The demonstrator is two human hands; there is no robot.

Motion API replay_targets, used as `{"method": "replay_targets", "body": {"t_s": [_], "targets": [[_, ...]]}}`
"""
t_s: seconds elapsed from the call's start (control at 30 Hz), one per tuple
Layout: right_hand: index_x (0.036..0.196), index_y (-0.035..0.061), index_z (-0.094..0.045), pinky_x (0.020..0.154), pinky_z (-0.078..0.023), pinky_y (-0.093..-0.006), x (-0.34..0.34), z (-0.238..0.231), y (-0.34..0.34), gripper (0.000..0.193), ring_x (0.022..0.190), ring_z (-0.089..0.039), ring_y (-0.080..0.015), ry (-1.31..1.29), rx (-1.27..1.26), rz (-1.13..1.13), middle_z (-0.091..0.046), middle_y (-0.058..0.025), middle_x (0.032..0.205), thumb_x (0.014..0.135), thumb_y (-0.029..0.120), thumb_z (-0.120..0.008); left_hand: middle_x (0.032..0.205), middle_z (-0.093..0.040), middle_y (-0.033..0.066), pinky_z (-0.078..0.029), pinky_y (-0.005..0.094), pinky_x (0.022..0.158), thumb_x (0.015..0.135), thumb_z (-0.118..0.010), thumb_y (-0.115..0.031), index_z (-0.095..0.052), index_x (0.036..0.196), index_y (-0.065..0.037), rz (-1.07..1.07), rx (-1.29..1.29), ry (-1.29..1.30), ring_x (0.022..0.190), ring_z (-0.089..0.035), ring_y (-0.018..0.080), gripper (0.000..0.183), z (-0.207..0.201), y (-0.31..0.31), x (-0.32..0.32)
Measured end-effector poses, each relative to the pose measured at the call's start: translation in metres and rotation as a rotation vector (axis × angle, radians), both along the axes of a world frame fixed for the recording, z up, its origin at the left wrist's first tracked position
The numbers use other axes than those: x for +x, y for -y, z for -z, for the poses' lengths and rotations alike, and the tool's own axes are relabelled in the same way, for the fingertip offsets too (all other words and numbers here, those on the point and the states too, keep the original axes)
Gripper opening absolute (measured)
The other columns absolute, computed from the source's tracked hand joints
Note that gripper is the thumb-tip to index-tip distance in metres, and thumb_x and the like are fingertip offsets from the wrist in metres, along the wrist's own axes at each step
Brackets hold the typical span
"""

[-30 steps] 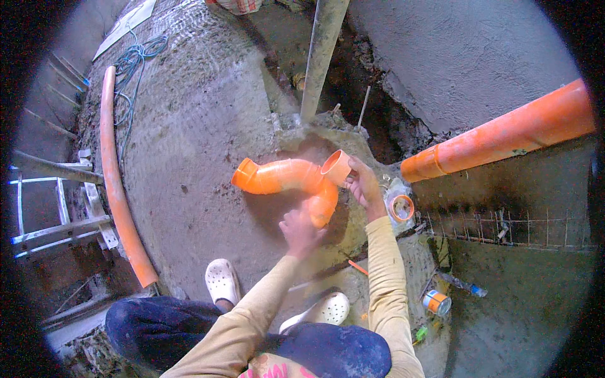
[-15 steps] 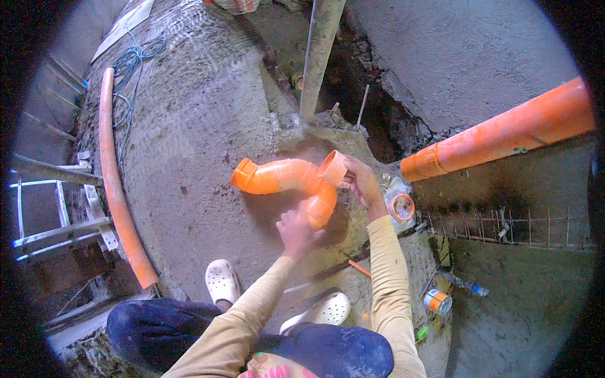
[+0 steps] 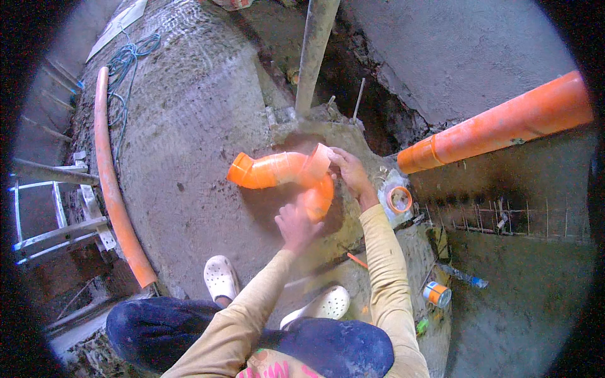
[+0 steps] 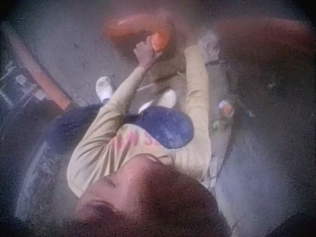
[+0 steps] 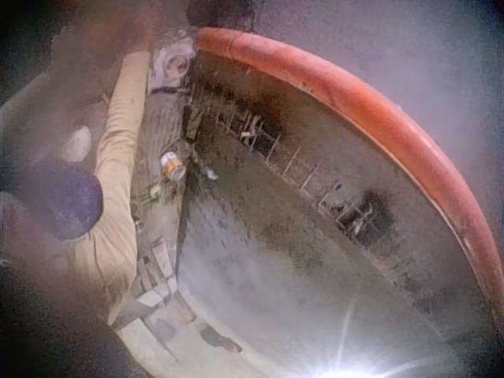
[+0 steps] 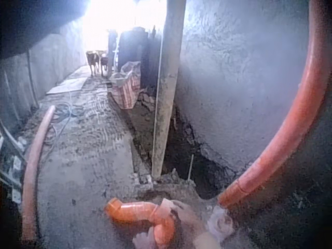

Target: The person assembles orange PVC plumbing pipes by applying glue to the ends of elbow fittings and joining them together. They use a power drill to smooth or deburr the pipe edges, then connect the pieces into a curved assembly on the floor.

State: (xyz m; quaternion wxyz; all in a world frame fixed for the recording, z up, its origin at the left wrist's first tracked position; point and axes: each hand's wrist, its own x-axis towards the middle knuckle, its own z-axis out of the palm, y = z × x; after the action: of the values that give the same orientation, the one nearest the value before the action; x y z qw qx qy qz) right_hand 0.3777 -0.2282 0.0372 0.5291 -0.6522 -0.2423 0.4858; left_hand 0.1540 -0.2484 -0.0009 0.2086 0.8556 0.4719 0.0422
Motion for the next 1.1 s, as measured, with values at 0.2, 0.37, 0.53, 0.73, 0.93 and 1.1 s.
{"method": "replay_targets", "body": {"t_s": [0.2, 0.37, 0.53, 0.73, 0.93, 1.1], "targets": [[0.125, 0.0080, -0.067, 0.073, -0.052, -0.0274, -0.003, 0.003, -0.003, 0.040, 0.083, -0.064, -0.0116, -0.021, 0.020, 0.042, -0.070, -0.0011, 0.100, 0.099, 0.037, -0.066, 0.106, -0.057, 0.0105, -0.043, 0.0504, 0.078, 0.061, -0.090, -0.057, -0.038, 0.149, -0.019, 0.010, 0.005, 0.014, 0.100, -0.055, 0.0327, 0.109, 0.003, -0.002, -0.002], [0.131, 0.0029, -0.065, 0.071, -0.050, -0.0253, -0.005, -0.001, -0.002, 0.043, 0.085, -0.064, -0.0104, 0.004, -0.062, 0.077, -0.070, -0.0030, 0.102, 0.100, 0.033, -0.065, 0.108, -0.058, 0.0116, -0.043, 0.0512, 0.081, 0.062, -0.089, -0.056, -0.039, 0.150, -0.019, -0.003, -0.005, -0.007, 0.102, -0.056, 0.0340, 0.108, 0.003, -0.002, -0.001], [0.112, 0.0080, -0.072, 0.069, -0.050, -0.0254, -0.005, 0.007, -0.002, 0.030, 0.079, -0.062, -0.0106, 0.015, -0.029, 0.096, -0.069, 0.0004, 0.091, 0.098, 0.034, -0.066, 0.108, -0.057, 0.0117, -0.043, 0.0496, 0.080, 0.063, -0.090, -0.055, -0.038, 0.151, -0.016, 0.020, -0.007, 0.009, 0.102, -0.054, 0.0341, 0.110, 0.006, -0.003, -0.002], [0.113, 0.0079, -0.071, 0.072, -0.052, -0.0267, -0.006, 0.008, -0.001, 0.031, 0.080, -0.063, -0.0117, -0.042, 0.043, 0.115, -0.069, -0.0011, 0.092, 0.098, 0.035, -0.067, 0.108, -0.057, 0.0125, -0.042, 0.0493, 0.081, 0.065, -0.090, -0.054, -0.037, 0.152, -0.016, 0.028, -0.030, -0.008, 0.104, -0.054, 0.0345, 0.109, 0.006, -0.004, -0.002], [0.115, 0.0085, -0.070, 0.072, -0.052, -0.0266, -0.009, 0.008, -0.007, 0.034, 0.080, -0.063, -0.0116, -0.060, 0.047, 0.119, -0.069, -0.0010, 0.093, 0.099, 0.038, -0.067, 0.109, -0.058, 0.0128, -0.042, 0.0497, 0.081, 0.066, -0.090, -0.054, -0.037, 0.152, -0.015, 0.022, -0.050, -0.014, 0.104, -0.054, 0.0347, 0.108, 0.001, -0.005, 0.000], [0.117, 0.0087, -0.070, 0.072, -0.051, -0.0262, -0.011, 0.009, -0.004, 0.033, 0.082, -0.063, -0.0102, -0.053, 0.068, 0.140, -0.069, 0.0007, 0.095, 0.100, 0.036, -0.066, 0.110, -0.058, 0.0131, -0.042, 0.0496, 0.081, 0.066, -0.090, -0.053, -0.036, 0.152, -0.015, 0.048, -0.037, 0.013, 0.103, -0.054, 0.0348, 0.109, 0.001, -0.006, -0.004]]}}
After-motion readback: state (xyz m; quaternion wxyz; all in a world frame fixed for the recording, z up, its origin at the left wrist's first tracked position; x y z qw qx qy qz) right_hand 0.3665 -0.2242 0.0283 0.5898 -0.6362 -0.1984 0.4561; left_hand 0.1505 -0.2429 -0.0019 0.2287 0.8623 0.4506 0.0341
